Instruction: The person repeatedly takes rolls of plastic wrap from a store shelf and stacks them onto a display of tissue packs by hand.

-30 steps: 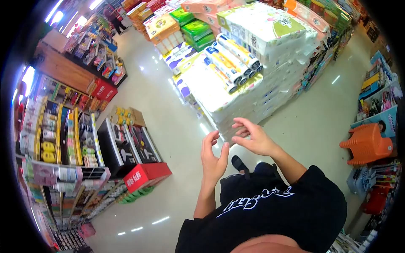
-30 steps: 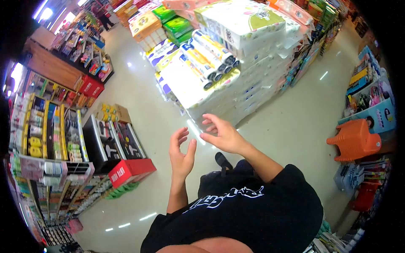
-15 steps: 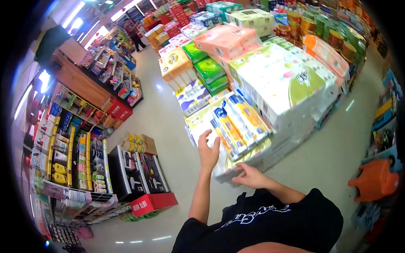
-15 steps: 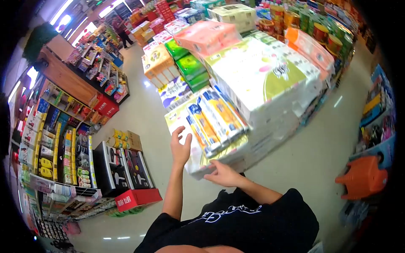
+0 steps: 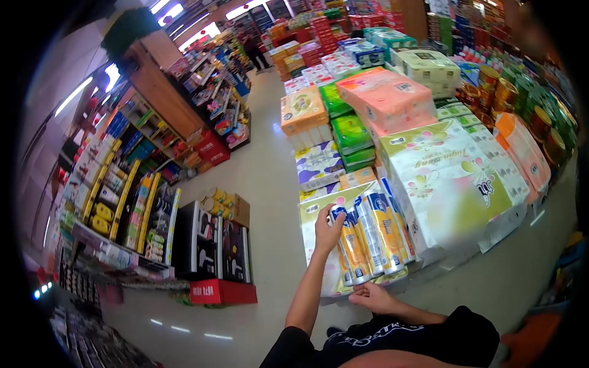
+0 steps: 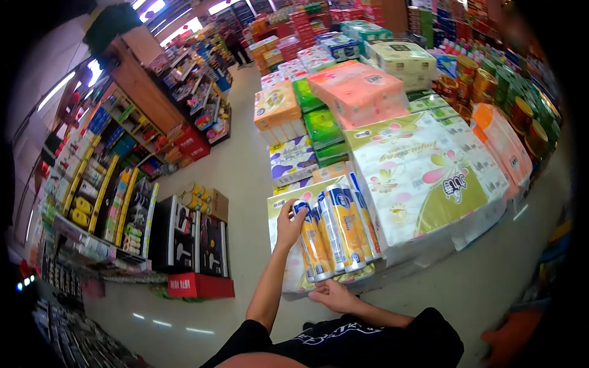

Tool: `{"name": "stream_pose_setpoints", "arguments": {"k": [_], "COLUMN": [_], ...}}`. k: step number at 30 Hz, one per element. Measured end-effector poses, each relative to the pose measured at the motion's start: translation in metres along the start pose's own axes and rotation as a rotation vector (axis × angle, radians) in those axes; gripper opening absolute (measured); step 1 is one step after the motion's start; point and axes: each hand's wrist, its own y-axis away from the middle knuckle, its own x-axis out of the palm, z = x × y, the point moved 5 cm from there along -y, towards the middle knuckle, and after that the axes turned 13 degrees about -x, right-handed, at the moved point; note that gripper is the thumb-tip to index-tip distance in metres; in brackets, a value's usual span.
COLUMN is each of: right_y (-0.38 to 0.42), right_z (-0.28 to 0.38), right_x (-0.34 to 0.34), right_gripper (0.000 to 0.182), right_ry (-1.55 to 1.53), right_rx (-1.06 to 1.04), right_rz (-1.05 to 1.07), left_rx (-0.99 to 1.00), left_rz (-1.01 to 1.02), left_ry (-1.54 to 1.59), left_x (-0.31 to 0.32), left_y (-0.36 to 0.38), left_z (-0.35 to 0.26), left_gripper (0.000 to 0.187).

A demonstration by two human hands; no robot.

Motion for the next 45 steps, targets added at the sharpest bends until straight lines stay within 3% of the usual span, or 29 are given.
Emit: {"name": "stream_pose_setpoints", "arguments": {"k": [2,3,5,7,13,18,23,25,29,30,31,33,35,37,42,45], "right_y": [0.007,0.012,0.021,0.029,0.058,0.099,0.149,0.168,0.205,0.213,0.222,0.236,0.244,0.262,0.311,0.345], "right_z": [0.023,0.029,0.038,0.036,0.037,0.020,-0.026,-0.027,-0.045,-0.048,-0.051,-0.058,-0.078,-0.088,-0.108,-0.127], "right_x": [0.012,0.023,0.051,0.083,0.194,0.296,0.392,0.429,0.482,0.494,0.508,0.535,0.560,0.590,0.670,0.726], "right_gripper": [0.055,0.055,0.054,0.052,0.053,0.053,0.049,0.050,0.047,0.045,0.045,0.044,0.045,0.044,0.047,0.047], "right_ry": [0.189,0.203,0.331,0.343,0.518,0.504,0.481,0.499,0.511,0.511,0.509,0.777,0.823,0.670,0.626,0.421], "right_rx": [-0.024,-0.022,-0.110,-0.078,-0.210,-0.304,-0.228,-0.330,-0.367,-0.384,-0.377,-0.593,-0.579,-0.574,-0.448,-0.372], "right_rz": [0.072,0.092,0.280,0.362,0.759,1.020,1.344,1.418,1.610,1.649,1.706,1.833,1.926,1.921,1.985,1.993], "left_rx": [0.119,0.115,0.055,0.051,0.307,0.376,0.422,0.464,0.530,0.462,0.389,0.365,0.350,0.381,0.242,0.154], "left_rz": [-0.194,-0.217,-0.178,-0.272,-0.778,-1.200,-1.707,-1.949,-2.239,-2.336,-2.383,-2.498,-2.623,-2.732,-2.824,-2.883], "left_ry": [0.049,0.058,0.358,0.395,0.446,0.487,0.375,0.275,0.197,0.102,0.052,0.024,0.006,0.036,-0.219,-0.257], "left_x": [-0.021,-0.033,-0.067,-0.116,-0.263,-0.341,-0.359,-0.355,-0.332,-0.325,-0.317,-0.304,-0.291,-0.282,-0.292,-0.310], "left_y": [0.024,0.035,0.058,0.100,0.266,0.443,0.627,0.688,0.780,0.795,0.812,0.835,0.856,0.877,0.938,0.984], "left_z": [-0.018,-0.017,-0.007,-0.014,-0.014,0.013,0.039,0.035,0.042,0.037,0.044,0.052,0.066,0.071,0.076,0.092], "left_gripper": [0.046,0.046,0.045,0.041,0.036,0.037,0.038,0.040,0.043,0.044,0.046,0.048,0.049,0.048,0.043,0.042]}}
